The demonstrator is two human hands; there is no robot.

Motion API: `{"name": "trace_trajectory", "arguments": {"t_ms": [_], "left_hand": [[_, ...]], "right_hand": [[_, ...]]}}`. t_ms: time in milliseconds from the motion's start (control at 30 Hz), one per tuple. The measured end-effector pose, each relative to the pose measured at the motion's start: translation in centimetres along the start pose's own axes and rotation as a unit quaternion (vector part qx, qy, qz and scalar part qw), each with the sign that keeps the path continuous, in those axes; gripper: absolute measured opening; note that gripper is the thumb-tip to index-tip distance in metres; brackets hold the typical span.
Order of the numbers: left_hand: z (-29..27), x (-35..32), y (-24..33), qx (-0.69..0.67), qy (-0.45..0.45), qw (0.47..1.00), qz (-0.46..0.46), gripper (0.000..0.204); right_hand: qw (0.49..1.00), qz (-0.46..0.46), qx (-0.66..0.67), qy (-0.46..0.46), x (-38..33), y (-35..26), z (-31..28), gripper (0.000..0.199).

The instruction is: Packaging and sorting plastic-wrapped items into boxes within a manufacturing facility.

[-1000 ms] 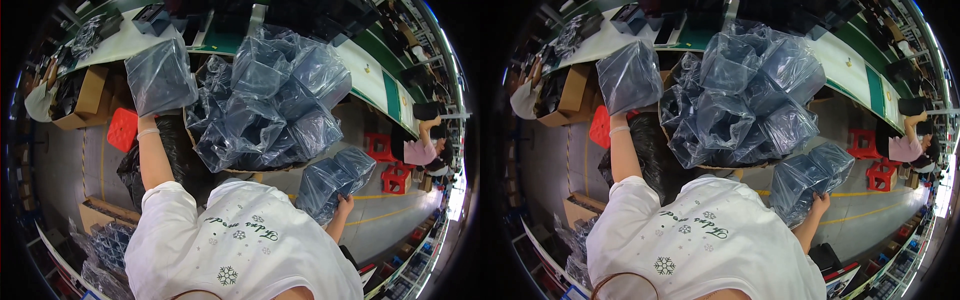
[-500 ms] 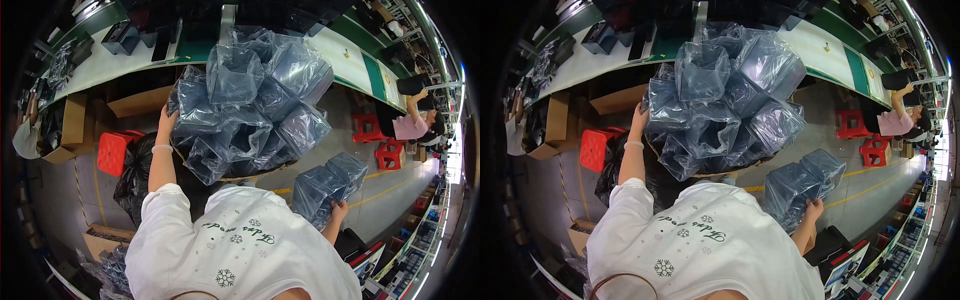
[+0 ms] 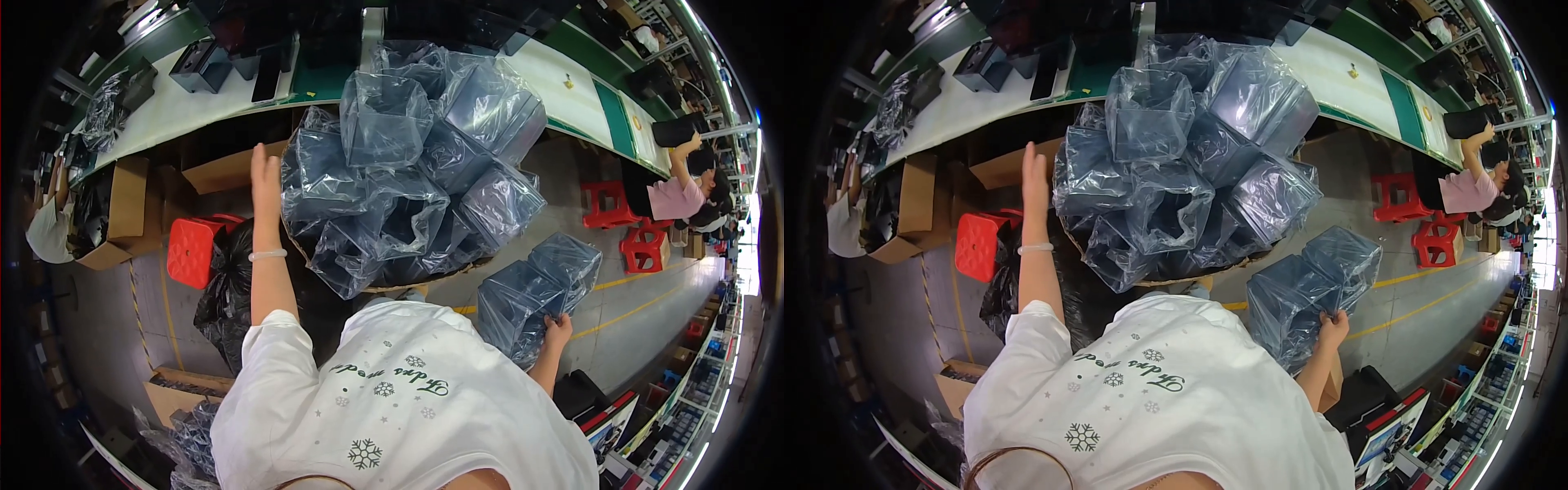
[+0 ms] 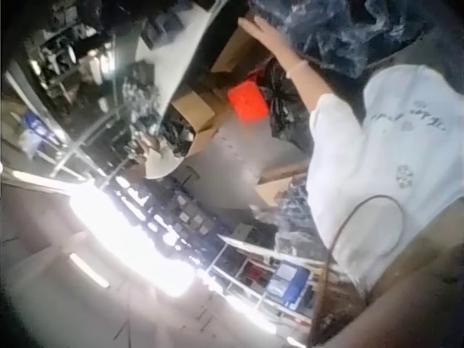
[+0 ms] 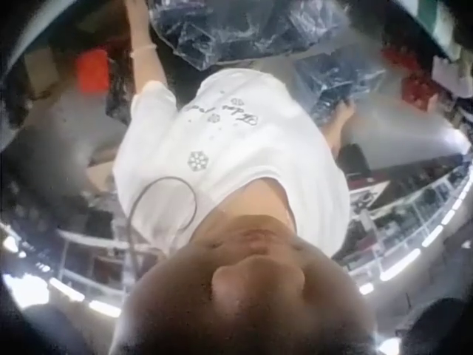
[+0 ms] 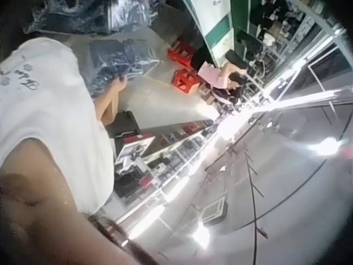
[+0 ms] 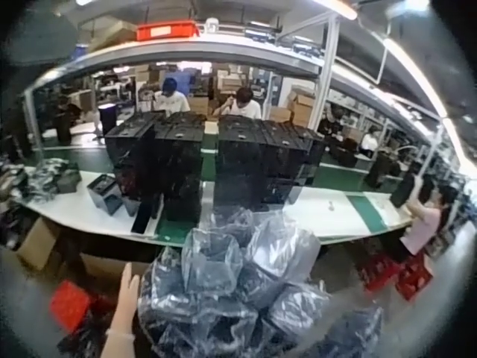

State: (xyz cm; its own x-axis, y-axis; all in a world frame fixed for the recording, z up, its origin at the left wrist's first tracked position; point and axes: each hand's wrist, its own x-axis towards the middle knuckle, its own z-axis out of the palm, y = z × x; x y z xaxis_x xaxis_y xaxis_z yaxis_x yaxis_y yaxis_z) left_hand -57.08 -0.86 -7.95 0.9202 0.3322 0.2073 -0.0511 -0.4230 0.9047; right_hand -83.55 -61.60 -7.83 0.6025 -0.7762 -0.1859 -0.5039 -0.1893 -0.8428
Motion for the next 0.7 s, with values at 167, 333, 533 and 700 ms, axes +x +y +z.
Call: {"name": "trace_trajectory", "arguments": {"t_ms": [167,333,533,700], "left_hand": [[3.4,-1.0,1.8,0.076,-0.126,0.989,0.026,0.067],[2.5,-0.6,3.8,0.074,0.023,0.992,0.096,0.05],[7.2,-6.1,19.6,-0.075,-0.236,0.958,0.141,0.02],[17.0,-15.8,25.6,-0.199,-0.56,0.708,0.381,0.025]], "right_hand": [[0.999,-0.002,-0.03,-0.015,0.4,0.6,0.4,0.02],[0.999,-0.039,-0.035,-0.009,-0.9,-1.0,0.9,0.017],[0.976,-0.151,-0.156,0.009,-4.0,-6.8,3.6,0.013],[0.966,-0.126,-0.225,-0.005,-6.6,-9.6,7.7,0.013]]}}
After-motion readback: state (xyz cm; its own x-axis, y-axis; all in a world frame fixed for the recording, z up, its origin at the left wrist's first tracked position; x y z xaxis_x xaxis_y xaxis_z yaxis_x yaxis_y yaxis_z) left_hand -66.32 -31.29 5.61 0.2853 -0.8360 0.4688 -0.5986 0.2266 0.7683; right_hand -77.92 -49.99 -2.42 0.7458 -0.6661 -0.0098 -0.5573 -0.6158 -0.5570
